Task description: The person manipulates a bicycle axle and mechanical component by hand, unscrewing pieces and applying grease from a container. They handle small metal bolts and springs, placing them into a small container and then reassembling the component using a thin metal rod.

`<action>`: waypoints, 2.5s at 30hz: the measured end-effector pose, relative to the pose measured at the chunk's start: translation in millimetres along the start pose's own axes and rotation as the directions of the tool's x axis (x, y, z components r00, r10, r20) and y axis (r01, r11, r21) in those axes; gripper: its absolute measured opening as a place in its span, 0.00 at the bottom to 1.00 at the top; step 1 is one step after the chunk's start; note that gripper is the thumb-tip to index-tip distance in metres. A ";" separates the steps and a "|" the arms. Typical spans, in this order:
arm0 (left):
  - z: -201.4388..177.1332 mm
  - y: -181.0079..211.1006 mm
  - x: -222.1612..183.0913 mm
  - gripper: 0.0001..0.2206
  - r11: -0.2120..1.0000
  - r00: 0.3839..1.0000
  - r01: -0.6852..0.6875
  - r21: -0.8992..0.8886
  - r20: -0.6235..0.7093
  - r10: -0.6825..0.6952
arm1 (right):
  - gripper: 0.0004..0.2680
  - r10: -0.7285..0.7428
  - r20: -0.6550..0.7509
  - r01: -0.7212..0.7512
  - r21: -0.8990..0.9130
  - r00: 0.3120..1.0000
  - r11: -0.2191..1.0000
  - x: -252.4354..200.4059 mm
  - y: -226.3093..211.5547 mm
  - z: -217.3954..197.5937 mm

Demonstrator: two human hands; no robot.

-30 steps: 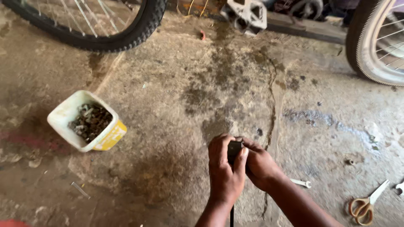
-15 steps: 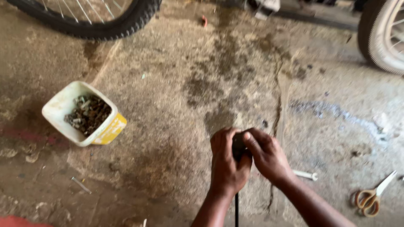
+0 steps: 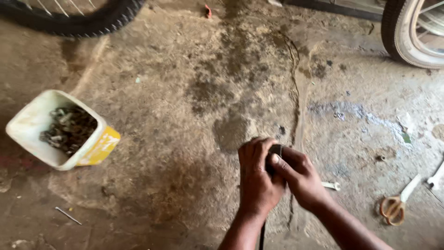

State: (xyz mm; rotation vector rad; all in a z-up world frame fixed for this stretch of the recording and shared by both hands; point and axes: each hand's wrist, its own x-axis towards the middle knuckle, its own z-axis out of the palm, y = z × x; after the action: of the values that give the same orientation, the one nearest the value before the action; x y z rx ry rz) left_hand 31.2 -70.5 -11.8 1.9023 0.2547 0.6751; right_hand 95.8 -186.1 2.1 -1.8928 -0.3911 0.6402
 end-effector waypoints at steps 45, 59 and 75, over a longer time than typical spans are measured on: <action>-14.1 -5.2 0.5 0.13 0.995 0.995 -0.051 0.080 -0.082 0.058 | 0.23 0.206 0.090 -0.190 -0.161 0.974 0.968 5.8 -27.4 -0.5; -10.0 -27.8 11.4 0.13 0.953 0.996 0.094 0.289 -0.029 -0.089 | 0.21 0.315 0.016 -0.299 -0.266 0.949 0.916 28.8 -22.9 16.4; -33.1 -52.8 2.2 0.20 0.996 0.997 0.049 -0.070 0.067 -0.045 | 0.17 0.119 0.060 -0.082 -0.426 0.991 0.901 31.0 -30.9 33.9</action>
State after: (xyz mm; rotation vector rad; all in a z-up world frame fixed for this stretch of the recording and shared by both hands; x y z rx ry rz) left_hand 21.1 -21.4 -48.9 1.8410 0.2298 0.5818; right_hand 101.2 -131.9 12.3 -2.3170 -0.5220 0.7515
